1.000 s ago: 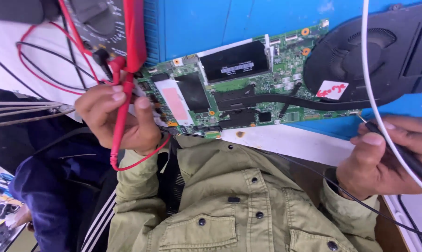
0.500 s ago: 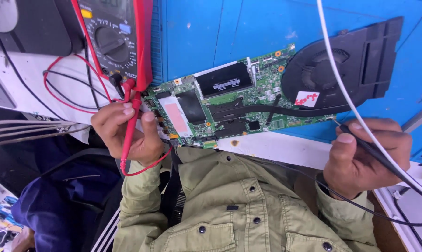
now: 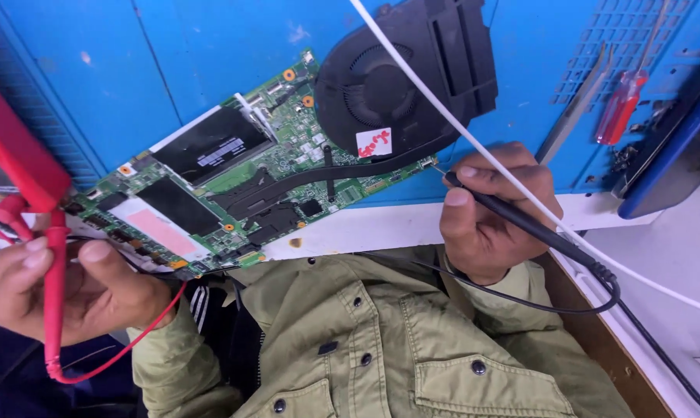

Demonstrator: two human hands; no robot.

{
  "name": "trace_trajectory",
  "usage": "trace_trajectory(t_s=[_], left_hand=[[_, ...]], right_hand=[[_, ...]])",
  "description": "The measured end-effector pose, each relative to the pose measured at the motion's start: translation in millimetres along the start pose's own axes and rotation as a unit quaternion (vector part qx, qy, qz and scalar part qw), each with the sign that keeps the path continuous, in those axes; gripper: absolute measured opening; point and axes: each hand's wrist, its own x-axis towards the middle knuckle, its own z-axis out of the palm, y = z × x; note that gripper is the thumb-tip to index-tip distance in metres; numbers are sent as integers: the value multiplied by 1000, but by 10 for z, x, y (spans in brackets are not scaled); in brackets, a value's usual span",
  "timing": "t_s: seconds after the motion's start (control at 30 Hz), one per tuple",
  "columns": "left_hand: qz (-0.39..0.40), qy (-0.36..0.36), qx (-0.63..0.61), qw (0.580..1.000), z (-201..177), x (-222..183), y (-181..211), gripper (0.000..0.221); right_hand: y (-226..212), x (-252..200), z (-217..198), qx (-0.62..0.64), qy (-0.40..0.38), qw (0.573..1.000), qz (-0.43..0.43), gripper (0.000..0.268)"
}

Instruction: Testing voltage on a laptop motherboard using a digital multimeter and probes.

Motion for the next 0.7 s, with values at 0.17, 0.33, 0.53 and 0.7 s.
trace_trajectory(t_s=[0.17, 0.33, 0.53, 0.7], left_hand=[[-27, 18, -21, 999, -25, -133, -33, 28], [-15, 14, -13, 1000, -55, -181, -72, 26], [-4, 27, -30, 999, -74, -235, -167, 27], [-6, 45, -73, 996, -14, -230, -158, 25]], right_hand=[[62, -42, -16, 1, 9, 1000, -15, 26], [98, -41, -15, -2, 11, 999, -31, 26], [120, -48, 6, -2, 23, 999, -43, 26], [109, -49, 17, -13, 32, 998, -44, 28]])
